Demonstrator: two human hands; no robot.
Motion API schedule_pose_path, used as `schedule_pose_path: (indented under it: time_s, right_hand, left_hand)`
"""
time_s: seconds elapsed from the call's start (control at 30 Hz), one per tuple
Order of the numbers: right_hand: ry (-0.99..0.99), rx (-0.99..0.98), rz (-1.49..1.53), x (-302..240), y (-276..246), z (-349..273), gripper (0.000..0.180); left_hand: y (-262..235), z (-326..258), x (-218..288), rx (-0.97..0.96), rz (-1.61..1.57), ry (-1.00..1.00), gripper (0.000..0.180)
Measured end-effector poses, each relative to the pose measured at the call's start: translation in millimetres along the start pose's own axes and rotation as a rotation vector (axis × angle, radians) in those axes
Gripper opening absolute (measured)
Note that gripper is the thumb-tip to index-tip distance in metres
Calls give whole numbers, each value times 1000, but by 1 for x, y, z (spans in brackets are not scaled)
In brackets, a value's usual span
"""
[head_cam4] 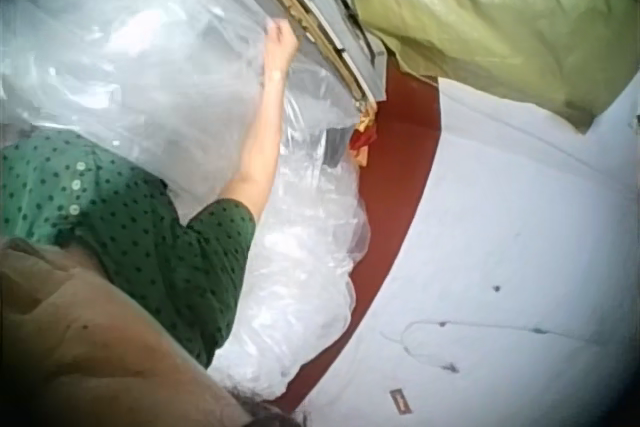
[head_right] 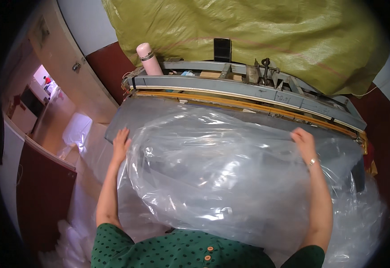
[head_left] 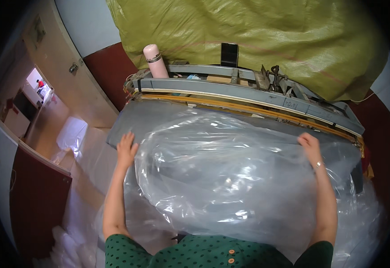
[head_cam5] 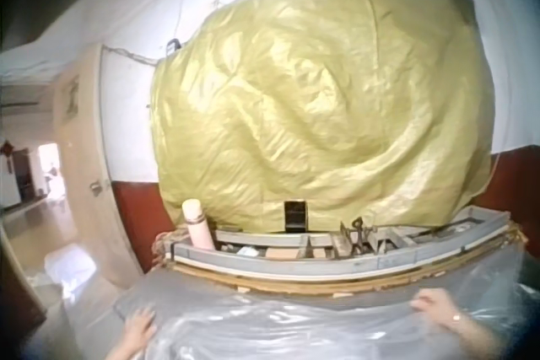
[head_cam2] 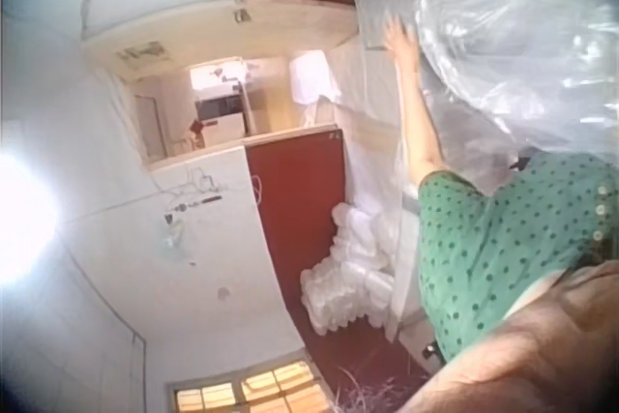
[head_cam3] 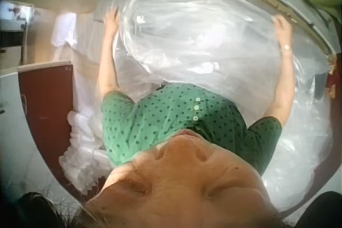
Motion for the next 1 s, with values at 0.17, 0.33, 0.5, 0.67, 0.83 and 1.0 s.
schedule_pose_path:
  time_s: [0.17, 0.33, 0.5, 0.67, 0.83, 1.0]
  right_hand:
    - [145, 195, -159, 105, -68, -66, 11]
    - [193, 205, -171, 143, -87, -82, 15]
    - [184, 220, -205, 131, -84, -83, 15]
    - [154, 219, -257, 118, -88, -84, 16]
    - [150, 280, -309, 148, -101, -82, 17]
    - [195, 293, -382, 151, -105, -86, 19]
  left_hand:
    - [36, -122, 138, -313, -668, -212, 45]
    - [57, -168, 149, -421, -880, -233, 36]
    - [33, -147, 234, -750, -736, -131, 26]
    - [30, -114, 228, 357, -1799, -847, 19]
    - [-32, -89, -9, 589, -858, -452, 19]
    - [-50, -27, 66, 215, 274, -162, 15]
Point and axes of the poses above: each hand's wrist, its own z-axis towards the middle knuckle, its own y-axis out of the palm, x = y × z, the point moved 3 cm from there along z, towards the middle knuckle, and after that the axes turned 13 degrees about -z, right-handed, at the moved point
